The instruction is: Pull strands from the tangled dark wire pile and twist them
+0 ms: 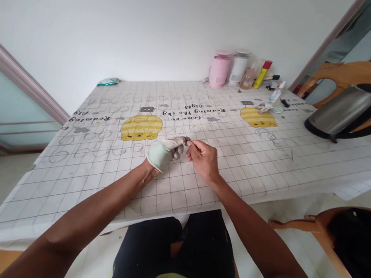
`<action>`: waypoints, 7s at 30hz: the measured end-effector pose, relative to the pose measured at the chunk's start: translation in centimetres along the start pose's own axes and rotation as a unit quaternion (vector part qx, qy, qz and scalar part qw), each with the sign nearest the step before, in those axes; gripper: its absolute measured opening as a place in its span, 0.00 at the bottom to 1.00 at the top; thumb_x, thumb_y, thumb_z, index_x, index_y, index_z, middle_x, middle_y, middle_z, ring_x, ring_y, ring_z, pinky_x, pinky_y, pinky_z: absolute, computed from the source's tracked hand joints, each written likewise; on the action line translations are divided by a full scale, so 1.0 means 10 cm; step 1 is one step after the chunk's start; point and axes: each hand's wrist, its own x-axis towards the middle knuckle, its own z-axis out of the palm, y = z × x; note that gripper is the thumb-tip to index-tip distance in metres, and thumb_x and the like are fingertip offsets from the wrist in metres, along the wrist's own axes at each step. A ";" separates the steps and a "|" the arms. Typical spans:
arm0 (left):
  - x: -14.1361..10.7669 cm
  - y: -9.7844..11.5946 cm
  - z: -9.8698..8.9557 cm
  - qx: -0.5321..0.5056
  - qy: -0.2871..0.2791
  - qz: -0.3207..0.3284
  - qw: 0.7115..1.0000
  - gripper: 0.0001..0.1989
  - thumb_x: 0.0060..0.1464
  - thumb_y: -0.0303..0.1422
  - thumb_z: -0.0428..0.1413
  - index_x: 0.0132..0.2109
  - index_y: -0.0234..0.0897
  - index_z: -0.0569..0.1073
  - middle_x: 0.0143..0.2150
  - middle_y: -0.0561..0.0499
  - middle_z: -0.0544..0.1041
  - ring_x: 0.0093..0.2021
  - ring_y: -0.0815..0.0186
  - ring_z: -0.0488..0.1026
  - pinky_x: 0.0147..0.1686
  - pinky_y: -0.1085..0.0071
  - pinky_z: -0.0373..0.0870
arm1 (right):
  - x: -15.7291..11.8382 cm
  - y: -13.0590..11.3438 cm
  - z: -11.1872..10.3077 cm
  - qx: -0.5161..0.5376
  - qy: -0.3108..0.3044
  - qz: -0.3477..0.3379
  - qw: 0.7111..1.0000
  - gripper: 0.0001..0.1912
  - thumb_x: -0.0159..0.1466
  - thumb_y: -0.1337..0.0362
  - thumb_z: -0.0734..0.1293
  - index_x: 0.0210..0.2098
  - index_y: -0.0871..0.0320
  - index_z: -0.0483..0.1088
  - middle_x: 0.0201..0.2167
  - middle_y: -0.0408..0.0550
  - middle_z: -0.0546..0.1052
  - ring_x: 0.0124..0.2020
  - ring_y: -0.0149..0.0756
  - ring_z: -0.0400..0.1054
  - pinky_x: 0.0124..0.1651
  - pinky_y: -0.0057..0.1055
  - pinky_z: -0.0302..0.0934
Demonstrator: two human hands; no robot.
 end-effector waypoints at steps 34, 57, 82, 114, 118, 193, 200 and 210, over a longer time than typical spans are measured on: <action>0.01 0.00 -0.02 -0.059 0.008 0.027 0.998 0.13 0.54 0.40 0.67 0.34 0.33 0.77 0.27 0.52 0.74 0.21 0.74 0.61 0.20 0.74 0.53 | -0.03 0.10 0.07 -0.012 -0.016 -0.010 1.000 0.17 0.70 0.47 0.69 0.44 0.53 0.77 0.29 0.46 0.79 0.28 0.37 0.74 0.26 0.31 0.67; -0.01 0.02 -0.02 -0.024 -0.020 0.037 0.999 0.16 0.52 0.39 0.66 0.27 0.35 0.70 0.23 0.55 0.67 0.22 0.74 0.60 0.21 0.74 0.48 | -0.09 0.03 0.13 0.067 0.004 -0.018 0.998 0.13 0.69 0.52 0.71 0.38 0.55 0.76 0.28 0.45 0.79 0.24 0.32 0.71 0.22 0.29 0.65; -0.02 0.12 -0.17 0.002 -0.102 -0.052 0.993 0.16 0.49 0.40 0.68 0.41 0.31 0.82 0.18 0.58 0.61 0.19 0.74 0.53 0.21 0.73 0.43 | 0.26 -0.01 -0.41 0.058 -0.044 0.000 0.997 0.16 0.68 0.51 0.73 0.49 0.54 0.81 0.45 0.52 0.83 0.46 0.43 0.77 0.44 0.38 0.71; -0.11 0.18 -0.15 0.093 -0.234 -0.076 0.965 0.26 0.55 0.50 0.64 0.51 0.33 0.83 0.34 0.45 0.80 0.20 0.74 0.54 0.21 0.71 0.47 | 0.36 -0.37 -0.50 0.048 -0.116 -0.001 0.992 0.21 0.67 0.45 0.74 0.31 0.58 0.83 0.23 0.49 0.80 0.22 0.34 0.71 0.24 0.32 0.64; -0.10 0.27 -0.17 0.149 -0.115 0.001 0.982 0.30 0.62 0.54 0.57 0.56 0.33 0.82 0.40 0.41 0.84 0.22 0.71 0.60 0.25 0.70 0.57 | 0.42 -0.46 -0.57 -0.035 -0.013 -0.028 0.999 0.24 0.67 0.44 0.73 0.27 0.58 0.81 0.23 0.50 0.79 0.19 0.33 0.69 0.19 0.30 0.60; 0.04 -0.04 -0.10 -0.117 -0.045 -0.028 0.992 0.17 0.60 0.42 0.64 0.44 0.29 0.80 0.30 0.48 0.77 0.22 0.72 0.67 0.21 0.74 0.61 | 0.46 -0.13 -1.01 -0.468 -0.098 -0.381 0.792 0.19 0.74 0.64 0.65 0.63 0.59 0.67 0.50 0.61 0.78 0.53 0.54 0.72 0.55 0.51 0.67; 0.02 -0.01 -0.07 -0.104 -0.036 -0.039 0.993 0.16 0.59 0.42 0.66 0.42 0.30 0.80 0.29 0.48 0.77 0.21 0.72 0.67 0.21 0.73 0.61 | 0.50 -0.16 -0.96 -0.488 -0.133 -0.445 0.739 0.16 0.75 0.71 0.61 0.59 0.55 0.72 0.37 0.50 0.78 0.45 0.46 0.71 0.56 0.48 0.65; -0.01 -0.01 -0.06 -0.059 -0.048 -0.031 0.997 0.20 0.55 0.44 0.68 0.43 0.28 0.81 0.27 0.48 0.78 0.20 0.71 0.67 0.21 0.72 0.62 | 0.51 -0.03 -0.93 -0.458 -0.098 -0.426 0.774 0.17 0.76 0.71 0.60 0.57 0.58 0.77 0.27 0.45 0.74 0.32 0.38 0.68 0.42 0.37 0.64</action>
